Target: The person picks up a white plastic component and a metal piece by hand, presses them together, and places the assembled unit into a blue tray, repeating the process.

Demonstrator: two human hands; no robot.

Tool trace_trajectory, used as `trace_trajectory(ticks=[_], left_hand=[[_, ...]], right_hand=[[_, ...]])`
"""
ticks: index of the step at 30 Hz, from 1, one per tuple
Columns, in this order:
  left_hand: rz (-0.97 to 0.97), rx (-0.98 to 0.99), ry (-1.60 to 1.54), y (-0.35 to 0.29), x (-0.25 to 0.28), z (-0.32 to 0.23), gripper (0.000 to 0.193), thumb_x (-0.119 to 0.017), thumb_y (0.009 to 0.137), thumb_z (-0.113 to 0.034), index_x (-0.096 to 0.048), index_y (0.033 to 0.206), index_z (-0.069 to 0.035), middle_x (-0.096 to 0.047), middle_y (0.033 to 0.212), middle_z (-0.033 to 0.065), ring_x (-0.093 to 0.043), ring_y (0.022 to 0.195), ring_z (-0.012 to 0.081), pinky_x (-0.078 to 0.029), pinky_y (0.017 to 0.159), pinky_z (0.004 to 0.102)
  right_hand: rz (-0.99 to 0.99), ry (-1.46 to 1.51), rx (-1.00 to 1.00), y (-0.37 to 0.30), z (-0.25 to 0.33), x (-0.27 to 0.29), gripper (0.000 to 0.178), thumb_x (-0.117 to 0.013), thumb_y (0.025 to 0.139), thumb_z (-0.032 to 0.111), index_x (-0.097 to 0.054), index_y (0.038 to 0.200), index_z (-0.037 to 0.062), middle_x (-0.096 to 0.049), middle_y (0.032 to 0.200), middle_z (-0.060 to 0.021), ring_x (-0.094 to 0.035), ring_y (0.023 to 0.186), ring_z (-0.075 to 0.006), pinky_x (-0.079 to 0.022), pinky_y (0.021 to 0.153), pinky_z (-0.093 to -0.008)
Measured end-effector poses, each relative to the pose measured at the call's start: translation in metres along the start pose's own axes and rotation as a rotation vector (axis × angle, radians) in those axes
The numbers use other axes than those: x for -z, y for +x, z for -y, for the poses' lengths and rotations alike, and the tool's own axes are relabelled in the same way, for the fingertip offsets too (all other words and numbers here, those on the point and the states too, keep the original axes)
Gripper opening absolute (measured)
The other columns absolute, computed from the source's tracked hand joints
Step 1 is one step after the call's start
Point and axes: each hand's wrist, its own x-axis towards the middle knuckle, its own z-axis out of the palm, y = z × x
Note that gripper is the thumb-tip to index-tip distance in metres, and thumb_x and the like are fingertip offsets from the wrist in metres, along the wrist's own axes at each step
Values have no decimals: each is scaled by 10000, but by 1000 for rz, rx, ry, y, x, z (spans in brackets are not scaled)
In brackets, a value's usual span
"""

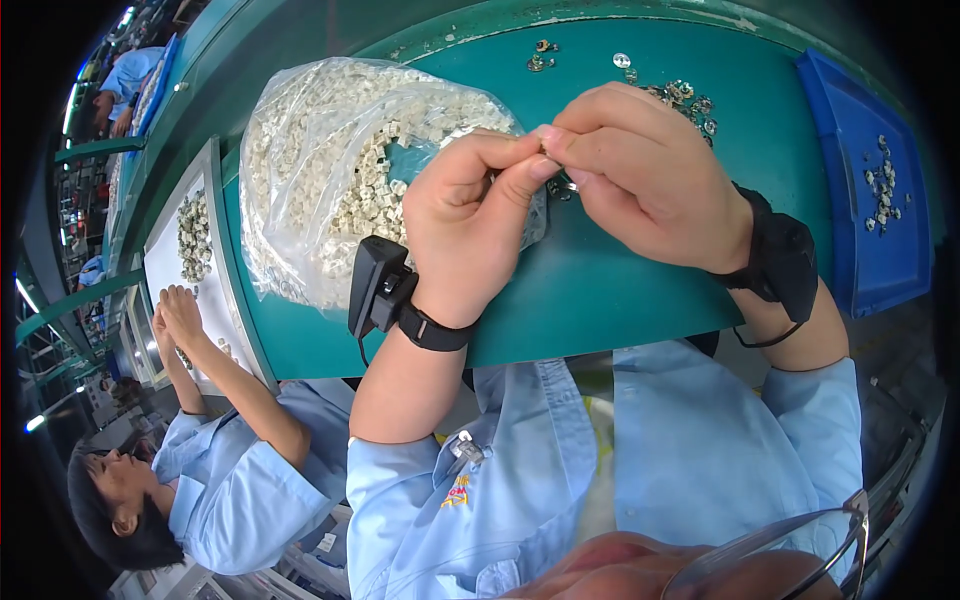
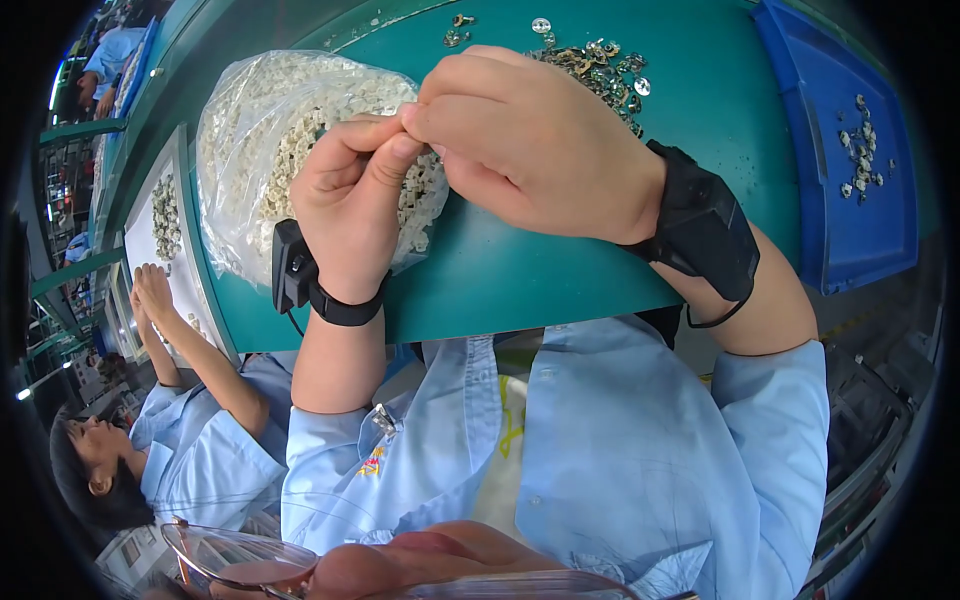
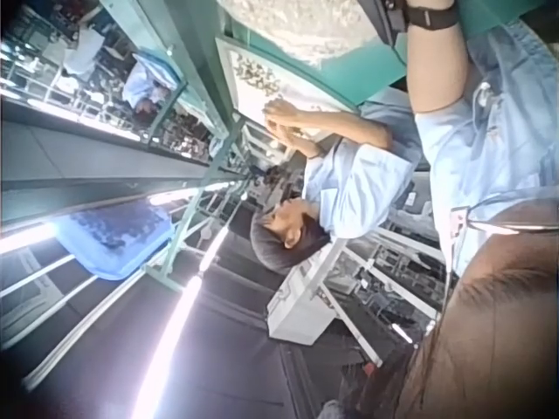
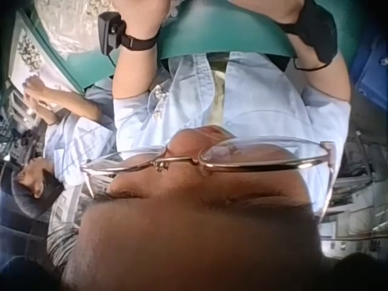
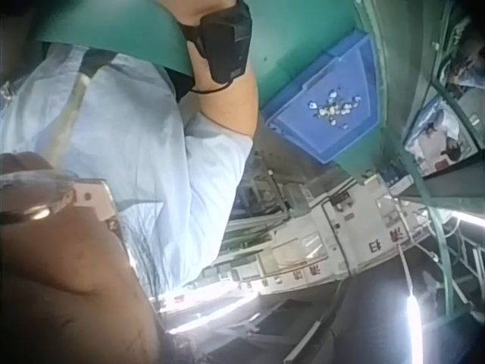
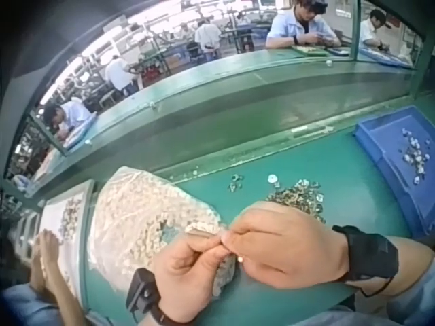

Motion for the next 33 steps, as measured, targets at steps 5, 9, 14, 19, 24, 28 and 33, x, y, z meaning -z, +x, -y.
trace_trajectory(ticks=[5, 9, 14, 19, 24, 28, 33], left_hand=[[-24, 53, -177, -1, -4, -1, 122, -603, 782, 9, -585, 902, 14, -609, 841, 62, -557, 748, 84, -451, 676, 193], [-5, 164, -403, 3, -4, -2, 131, -594, 796, -17, -581, 924, 8, -612, 866, 77, -562, 744, 96, -459, 679, 206], [48, 298, -500, 5, 1, -2, 112, -582, 814, -51, -577, 915, -3, -612, 873, 84, -562, 730, 110, -463, 679, 222], [100, 392, -693, 7, 4, 4, 67, -573, 820, -54, -562, 874, -16, -610, 837, 77, -554, 725, 114, -455, 679, 226], [126, 415, -730, 6, 6, 8, 43, -562, 828, -58, -550, 850, -23, -606, 821, 74, -551, 727, 117, -448, 681, 229], [151, 429, -709, 4, 6, 7, 49, -562, 830, -68, -551, 848, -24, -606, 824, 77, -553, 727, 118, -449, 681, 231], [136, 393, -661, 7, 2, -3, 48, -552, 834, -68, -553, 848, -22, -607, 823, 80, -563, 743, 123, -453, 687, 233]], right_hand=[[-39, 107, -30, 1, 0, 0, 195, -577, 731, -55, -560, 914, 11, -561, 881, -103, -557, 757, -209, -449, 639, -280], [-105, 315, -143, -4, -6, -3, 194, -580, 732, -55, -565, 913, 13, -571, 865, -94, -563, 765, -195, -449, 642, -272], [-62, 280, -81, -1, -6, 3, 198, -587, 729, -57, -572, 913, 16, -581, 852, -94, -566, 767, -183, -449, 647, -259], [-50, 271, -43, -1, -7, 0, 201, -580, 728, -66, -570, 911, 17, -574, 849, -96, -558, 754, -187, -443, 627, -260], [-14, 298, -21, -2, -9, 0, 190, -566, 729, -79, -563, 893, 15, -560, 821, -92, -544, 738, -190, -427, 625, -261], [11, 269, -16, -1, -6, 0, 167, -557, 738, -75, -559, 883, 9, -551, 812, -90, -537, 741, -188, -420, 638, -260], [-92, 535, -216, -6, -4, -3, 136, -550, 764, -50, -561, 889, 2, -551, 823, -81, -533, 766, -163, -425, 657, -253]])
